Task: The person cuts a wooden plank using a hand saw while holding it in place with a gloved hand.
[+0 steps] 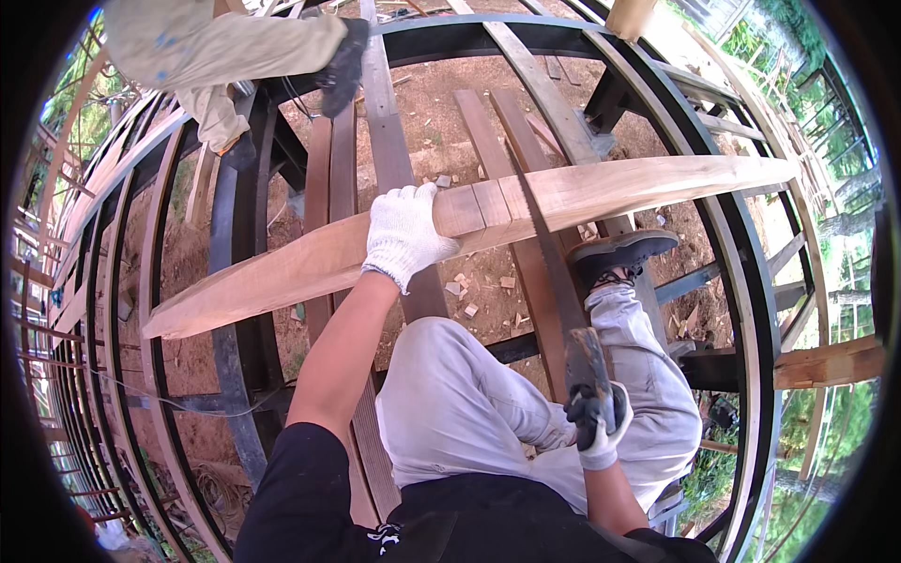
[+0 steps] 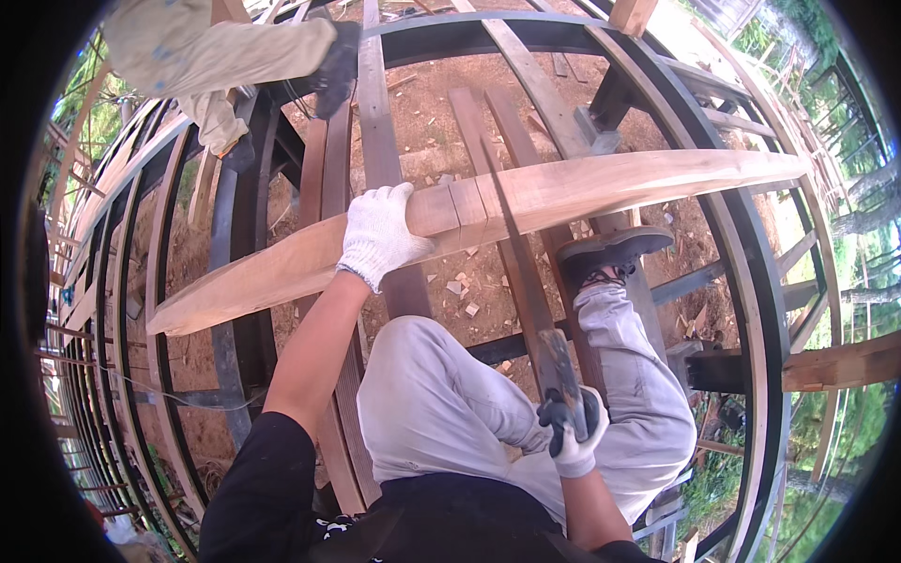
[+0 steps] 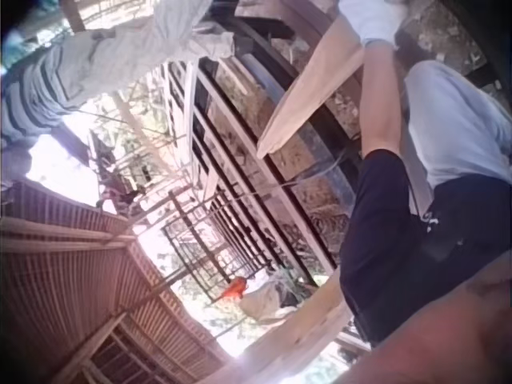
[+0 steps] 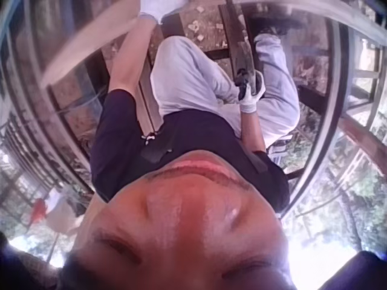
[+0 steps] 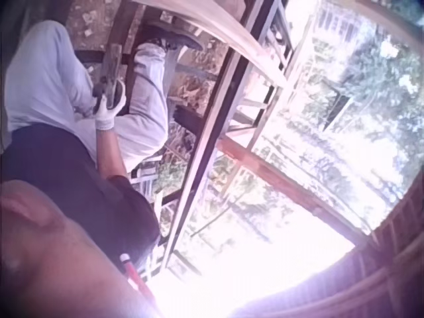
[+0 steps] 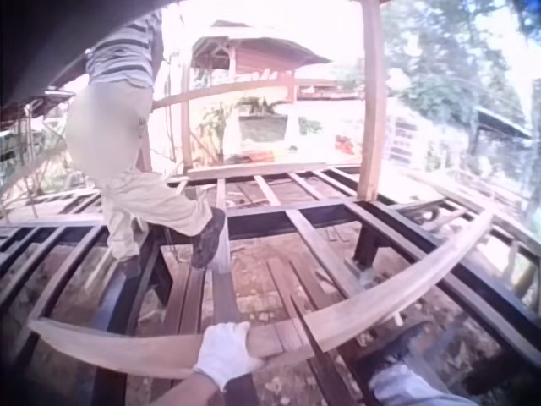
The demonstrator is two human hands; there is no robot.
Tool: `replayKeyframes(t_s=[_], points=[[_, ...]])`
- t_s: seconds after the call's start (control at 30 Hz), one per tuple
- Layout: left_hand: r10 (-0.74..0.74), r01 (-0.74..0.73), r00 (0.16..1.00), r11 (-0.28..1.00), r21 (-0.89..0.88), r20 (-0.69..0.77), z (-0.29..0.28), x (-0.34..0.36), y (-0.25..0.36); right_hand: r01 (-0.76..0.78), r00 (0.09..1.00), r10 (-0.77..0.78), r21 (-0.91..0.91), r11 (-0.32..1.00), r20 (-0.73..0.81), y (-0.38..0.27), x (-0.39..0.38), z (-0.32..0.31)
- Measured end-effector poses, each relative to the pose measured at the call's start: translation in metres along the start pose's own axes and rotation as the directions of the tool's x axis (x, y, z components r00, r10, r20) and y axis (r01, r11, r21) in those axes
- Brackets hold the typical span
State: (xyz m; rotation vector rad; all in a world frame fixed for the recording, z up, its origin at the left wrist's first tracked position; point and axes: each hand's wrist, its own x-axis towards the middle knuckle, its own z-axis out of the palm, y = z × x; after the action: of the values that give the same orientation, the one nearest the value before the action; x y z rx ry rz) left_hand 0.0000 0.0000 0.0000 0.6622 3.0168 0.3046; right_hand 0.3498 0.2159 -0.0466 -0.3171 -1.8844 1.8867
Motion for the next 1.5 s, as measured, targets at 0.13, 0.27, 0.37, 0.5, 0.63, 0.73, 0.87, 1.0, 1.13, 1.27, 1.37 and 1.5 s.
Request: replayKeyframes(t_s=[0.13,0.27,0.37,0.5,0.63,0.73,0.87,1.0,1.13,1.27,1.37,1.5], points=[[0.091,-0.093,0.978,0.996,-0.006,-0.189,0.005,0.011,-0.013,0.004,0.991,0.020,0.182,0.983,-0.129,0.008,0.023,0.021],[0.112,-0.132,0.953,0.990,-0.055,-0.281,0.031,-0.022,0.011,-0.075,0.979,0.115,0.230,0.970,-0.167,-0.005,0.048,0.010],[0.122,-0.148,0.936,0.988,-0.052,-0.330,0.040,-0.036,0.012,-0.052,0.974,0.113,0.292,0.955,-0.195,0.003,0.058,0.021],[0.132,-0.151,0.950,0.988,-0.043,-0.283,0.057,-0.056,0.015,-0.056,0.985,0.086,0.194,0.979,-0.151,0.021,0.049,-0.001],[0.151,-0.160,0.933,0.987,-0.002,-0.327,0.057,-0.054,0.020,-0.067,0.992,0.076,0.089,0.994,-0.100,0.026,0.041,-0.020],[0.137,-0.146,0.938,0.989,-0.007,-0.318,0.060,-0.054,0.017,-0.139,0.977,0.144,0.046,0.989,-0.159,0.018,0.040,-0.008],[0.140,-0.154,0.945,0.988,-0.023,-0.296,0.068,-0.054,0.017,-0.143,0.988,0.143,0.016,0.990,-0.061,0.002,0.050,0.012],[0.111,-0.122,0.963,0.992,-0.030,-0.246,0.059,-0.052,0.018,-0.190,0.982,0.190,-0.006,0.982,0.002,0.008,0.041,0.010],[0.111,-0.122,0.963,0.992,-0.030,-0.247,0.060,-0.051,0.019,-0.228,0.973,0.231,-0.103,0.968,0.016,0.004,0.039,0.012],[0.120,-0.132,0.955,0.991,-0.027,-0.271,0.062,-0.052,0.016,-0.261,0.962,0.268,-0.113,0.959,0.058,-0.006,0.041,0.016],[0.148,-0.159,0.938,0.987,-0.009,-0.313,0.067,-0.051,0.015,-0.303,0.950,0.311,-0.140,0.943,0.040,-0.007,0.035,0.015],[0.149,-0.165,0.944,0.986,-0.030,-0.293,0.064,-0.050,0.014,-0.274,0.941,0.295,-0.141,0.951,0.165,0.002,0.030,0.008]])
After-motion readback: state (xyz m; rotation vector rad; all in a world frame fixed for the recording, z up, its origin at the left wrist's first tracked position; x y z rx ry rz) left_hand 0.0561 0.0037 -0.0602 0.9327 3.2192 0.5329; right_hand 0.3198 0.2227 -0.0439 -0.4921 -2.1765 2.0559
